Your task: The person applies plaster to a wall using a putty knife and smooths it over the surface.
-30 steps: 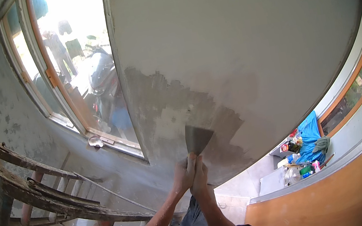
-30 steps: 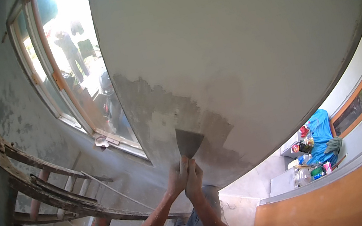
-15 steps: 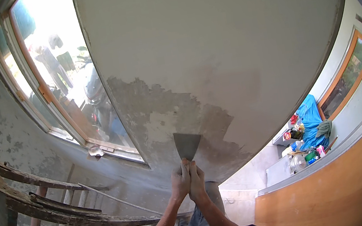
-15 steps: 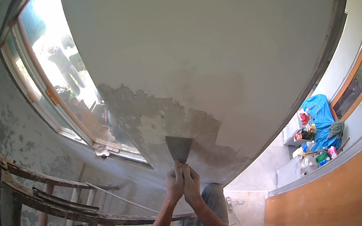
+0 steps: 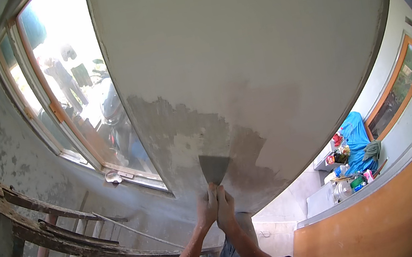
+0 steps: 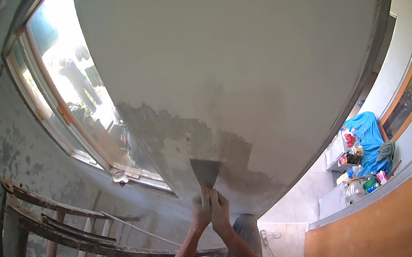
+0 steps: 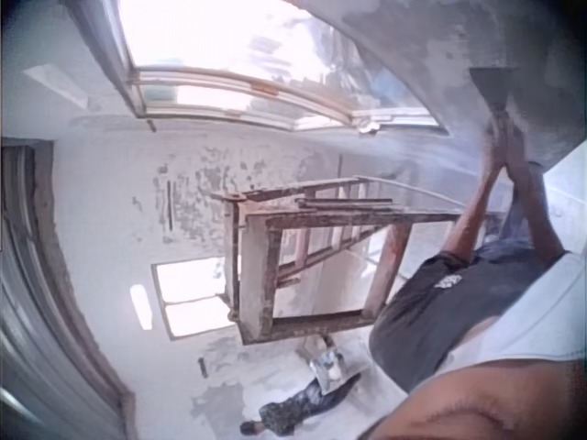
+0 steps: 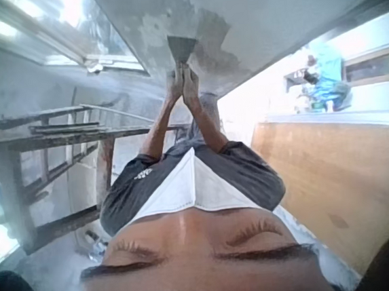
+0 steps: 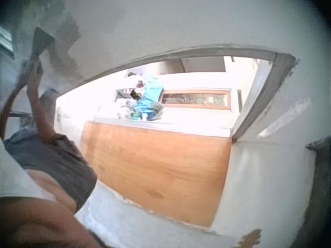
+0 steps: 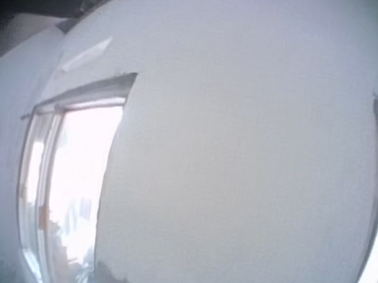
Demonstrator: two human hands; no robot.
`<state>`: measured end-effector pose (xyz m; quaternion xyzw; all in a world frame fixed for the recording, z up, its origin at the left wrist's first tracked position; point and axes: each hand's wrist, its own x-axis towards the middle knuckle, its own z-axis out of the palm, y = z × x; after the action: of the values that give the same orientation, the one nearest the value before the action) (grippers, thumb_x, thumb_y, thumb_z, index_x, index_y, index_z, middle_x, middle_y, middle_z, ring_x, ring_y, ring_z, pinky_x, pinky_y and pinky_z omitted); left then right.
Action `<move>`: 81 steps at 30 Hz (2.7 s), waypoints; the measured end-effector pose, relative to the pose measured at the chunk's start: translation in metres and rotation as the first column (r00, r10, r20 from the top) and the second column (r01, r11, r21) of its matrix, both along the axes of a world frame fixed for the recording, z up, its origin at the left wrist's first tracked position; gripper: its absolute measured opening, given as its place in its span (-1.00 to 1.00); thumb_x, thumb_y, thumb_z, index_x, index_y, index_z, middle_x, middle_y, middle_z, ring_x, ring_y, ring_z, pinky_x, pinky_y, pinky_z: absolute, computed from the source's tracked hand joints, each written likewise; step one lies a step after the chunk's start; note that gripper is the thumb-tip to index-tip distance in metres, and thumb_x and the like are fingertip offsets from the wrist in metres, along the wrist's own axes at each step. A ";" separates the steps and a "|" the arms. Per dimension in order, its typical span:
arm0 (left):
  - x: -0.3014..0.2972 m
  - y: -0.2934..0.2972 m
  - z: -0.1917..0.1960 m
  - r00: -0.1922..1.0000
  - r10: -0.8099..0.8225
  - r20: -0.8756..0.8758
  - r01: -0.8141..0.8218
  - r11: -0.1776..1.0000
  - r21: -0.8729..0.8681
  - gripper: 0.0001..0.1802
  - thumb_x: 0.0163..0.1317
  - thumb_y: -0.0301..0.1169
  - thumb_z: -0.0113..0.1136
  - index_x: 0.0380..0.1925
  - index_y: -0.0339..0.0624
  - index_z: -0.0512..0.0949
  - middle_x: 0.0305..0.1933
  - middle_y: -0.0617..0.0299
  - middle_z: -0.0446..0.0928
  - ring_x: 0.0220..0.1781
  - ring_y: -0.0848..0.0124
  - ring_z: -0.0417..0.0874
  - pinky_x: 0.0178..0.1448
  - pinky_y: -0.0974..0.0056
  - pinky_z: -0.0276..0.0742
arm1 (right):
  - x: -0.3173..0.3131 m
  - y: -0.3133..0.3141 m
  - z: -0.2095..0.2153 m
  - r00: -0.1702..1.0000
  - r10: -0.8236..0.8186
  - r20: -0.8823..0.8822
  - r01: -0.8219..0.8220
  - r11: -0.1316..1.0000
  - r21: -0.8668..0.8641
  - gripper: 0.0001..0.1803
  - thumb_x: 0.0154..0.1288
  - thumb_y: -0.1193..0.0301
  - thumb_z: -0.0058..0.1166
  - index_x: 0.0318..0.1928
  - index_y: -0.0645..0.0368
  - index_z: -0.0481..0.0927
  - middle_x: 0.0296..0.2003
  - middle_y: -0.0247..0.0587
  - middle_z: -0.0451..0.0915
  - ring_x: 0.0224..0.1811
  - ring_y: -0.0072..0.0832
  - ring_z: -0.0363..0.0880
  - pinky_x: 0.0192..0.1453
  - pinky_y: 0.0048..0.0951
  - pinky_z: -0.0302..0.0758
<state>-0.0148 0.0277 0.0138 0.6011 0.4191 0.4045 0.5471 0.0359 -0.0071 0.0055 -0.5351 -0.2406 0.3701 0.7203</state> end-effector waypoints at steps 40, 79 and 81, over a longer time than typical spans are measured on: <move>0.001 -0.009 -0.003 0.992 -0.070 0.105 0.078 0.994 -0.075 -0.46 0.37 -0.07 -0.16 -0.49 -0.38 0.49 -0.64 0.26 0.38 -0.44 0.60 0.34 -0.44 0.31 0.33 | -0.006 -0.010 0.011 0.982 -0.045 -0.181 0.047 0.999 0.010 -0.58 0.42 0.15 -0.20 -0.32 0.27 0.52 -0.43 -0.42 0.44 -0.37 -0.67 0.34 -0.30 -0.61 0.32; -0.003 -0.007 0.018 0.997 -0.033 0.072 0.038 0.997 -0.065 -0.44 0.36 -0.03 -0.18 -0.39 -0.37 0.52 -0.55 0.09 0.50 -0.33 0.53 0.43 -0.28 0.26 0.41 | -0.011 -0.005 0.027 0.978 -0.003 -0.207 0.011 0.999 0.036 -0.52 0.43 0.08 -0.25 -0.29 0.27 0.50 -0.43 -0.39 0.46 -0.39 -0.67 0.39 -0.32 -0.59 0.34; -0.004 0.004 0.042 0.992 -0.024 0.126 0.033 0.997 -0.071 -0.45 0.36 -0.04 -0.17 -0.41 -0.37 0.51 -0.57 0.08 0.48 -0.35 0.54 0.42 -0.29 0.27 0.41 | -0.009 0.007 0.046 0.983 0.019 -0.185 -0.008 0.998 0.062 -0.52 0.43 0.07 -0.25 -0.30 0.26 0.50 -0.44 -0.40 0.45 -0.40 -0.67 0.39 -0.34 -0.58 0.34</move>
<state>-0.0188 0.0316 0.0563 0.5600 0.3899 0.4181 0.5996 0.0272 0.0003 0.0510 -0.4746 -0.1871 0.4158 0.7529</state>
